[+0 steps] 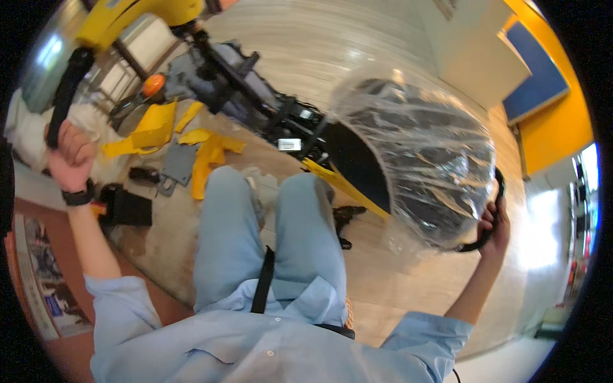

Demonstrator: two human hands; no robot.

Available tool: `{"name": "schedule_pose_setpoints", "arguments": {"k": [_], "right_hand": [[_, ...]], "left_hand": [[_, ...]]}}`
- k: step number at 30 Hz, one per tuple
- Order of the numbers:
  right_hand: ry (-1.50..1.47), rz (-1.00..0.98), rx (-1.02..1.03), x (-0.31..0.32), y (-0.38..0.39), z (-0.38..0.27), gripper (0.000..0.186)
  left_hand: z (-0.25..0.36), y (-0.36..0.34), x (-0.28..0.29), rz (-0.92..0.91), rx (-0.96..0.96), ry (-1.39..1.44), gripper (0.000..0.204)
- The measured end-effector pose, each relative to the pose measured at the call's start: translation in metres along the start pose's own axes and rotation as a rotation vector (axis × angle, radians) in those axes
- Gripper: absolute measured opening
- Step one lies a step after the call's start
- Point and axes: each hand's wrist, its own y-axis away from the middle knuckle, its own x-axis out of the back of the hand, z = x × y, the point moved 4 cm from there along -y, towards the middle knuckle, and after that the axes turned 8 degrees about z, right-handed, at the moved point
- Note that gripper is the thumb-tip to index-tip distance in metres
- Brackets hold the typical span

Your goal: Attaching and securing plastic fairing components onto a yellow motorcycle using an electric drill.

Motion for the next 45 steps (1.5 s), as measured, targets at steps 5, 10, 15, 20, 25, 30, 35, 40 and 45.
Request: {"name": "schedule_pose_setpoints", "arguments": {"k": [5,10,15,20,25,30,35,40,45], "right_hand": [[0.09,0.054,0.218,0.014,-0.002,-0.003,0.04],[0.598,0.476,0.613,-0.052,-0.006,0.089,0.037],[1.001,0.166,0.257,-0.124,-0.022,0.299,0.036],[1.287,-0.024,-0.1,-0.134,-0.017,0.45,0.036],[1.495,-0.053,-0.232,-0.135,-0.029,0.502,0.036],[1.61,0.005,-0.248,-0.138,-0.048,0.511,0.036],[1.691,0.057,-0.261,-0.138,-0.064,0.506,0.036],[1.762,0.076,-0.278,-0.135,-0.075,0.505,0.036],[1.798,0.05,-0.273,-0.139,-0.088,0.502,0.036]], "left_hand": [[-0.012,0.025,0.02,0.186,-0.043,-0.038,0.054],[-0.094,0.128,0.152,0.631,0.094,-0.11,0.047],[-0.254,0.308,0.349,1.485,0.168,0.104,0.022],[-0.366,0.436,0.465,1.738,-0.059,0.58,0.02],[-0.398,0.471,0.514,1.705,-0.291,0.802,0.019],[-0.411,0.496,0.543,1.789,-0.252,0.847,0.017],[-0.415,0.515,0.574,1.911,-0.145,0.379,0.016],[-0.404,0.519,0.583,2.052,0.224,-0.468,0.017],[-0.397,0.519,0.577,2.146,0.259,-0.716,0.023]]}}
